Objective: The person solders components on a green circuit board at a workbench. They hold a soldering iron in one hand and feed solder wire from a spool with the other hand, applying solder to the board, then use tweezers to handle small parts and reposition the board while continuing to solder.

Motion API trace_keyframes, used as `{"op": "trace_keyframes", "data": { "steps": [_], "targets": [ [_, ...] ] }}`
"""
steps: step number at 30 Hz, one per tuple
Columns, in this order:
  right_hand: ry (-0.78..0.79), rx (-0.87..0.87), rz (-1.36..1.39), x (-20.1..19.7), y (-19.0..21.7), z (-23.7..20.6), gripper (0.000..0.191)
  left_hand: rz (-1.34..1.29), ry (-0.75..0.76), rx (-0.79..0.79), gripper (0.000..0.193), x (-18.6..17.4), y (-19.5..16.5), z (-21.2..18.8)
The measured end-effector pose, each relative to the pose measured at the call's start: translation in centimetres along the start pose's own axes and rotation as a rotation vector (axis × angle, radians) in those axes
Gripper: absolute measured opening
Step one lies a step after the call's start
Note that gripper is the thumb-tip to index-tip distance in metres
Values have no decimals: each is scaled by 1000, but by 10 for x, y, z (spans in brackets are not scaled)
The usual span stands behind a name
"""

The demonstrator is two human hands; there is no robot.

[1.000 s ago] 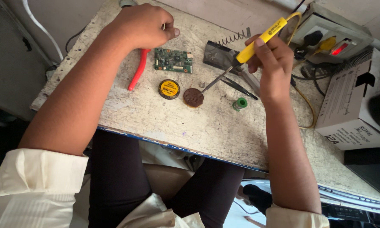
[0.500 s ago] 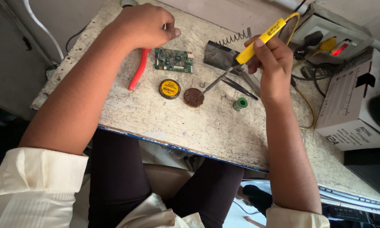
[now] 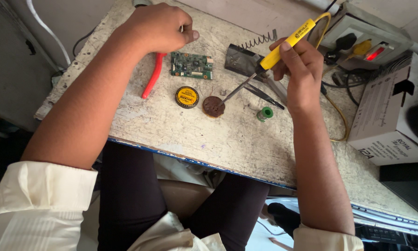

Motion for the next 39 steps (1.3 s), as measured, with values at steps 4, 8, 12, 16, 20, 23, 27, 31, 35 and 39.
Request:
{"op": "trace_keyframes", "data": {
  "steps": [4,8,12,16,20,23,27,31,35,39],
  "targets": [
    [-5,9,17,-1,-1,-1,30,-26,27,-10,40,-1,1,0],
    [-3,5,11,-1,-2,-1,30,-36,32,2,39,-1,1,0],
    [-10,17,27,-1,-2,0,30,-31,18,7,38,-1,1,-1],
    [-9,16,22,-2,-3,0,31,-25,34,-2,38,-1,1,-1],
    [-21,1,-27,-3,-3,0,32,-1,8,9,38,-1,1,0],
    [-28,3,-36,-5,-3,0,31,-8,-14,19,37,-1,1,1],
    [-36,-4,-35,-7,-3,1,30,4,-9,6,38,0,1,0],
    [-37,-2,2,-7,-3,1,29,-10,28,-13,38,-1,1,0],
    [-10,-1,0,-4,-3,0,29,-3,9,-2,39,-1,0,0],
    [-6,5,0,-1,-2,-1,30,1,17,8,39,-1,1,1]
  ]
}}
Point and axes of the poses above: each hand's wrist, its own z-axis towards the middle knuckle, its own x-axis out of the palm, y = z × x, the point moved 1 cm from there along z, towards the middle knuckle, and after that the axes turned 12 degrees about -x, right-handed, at the moved point
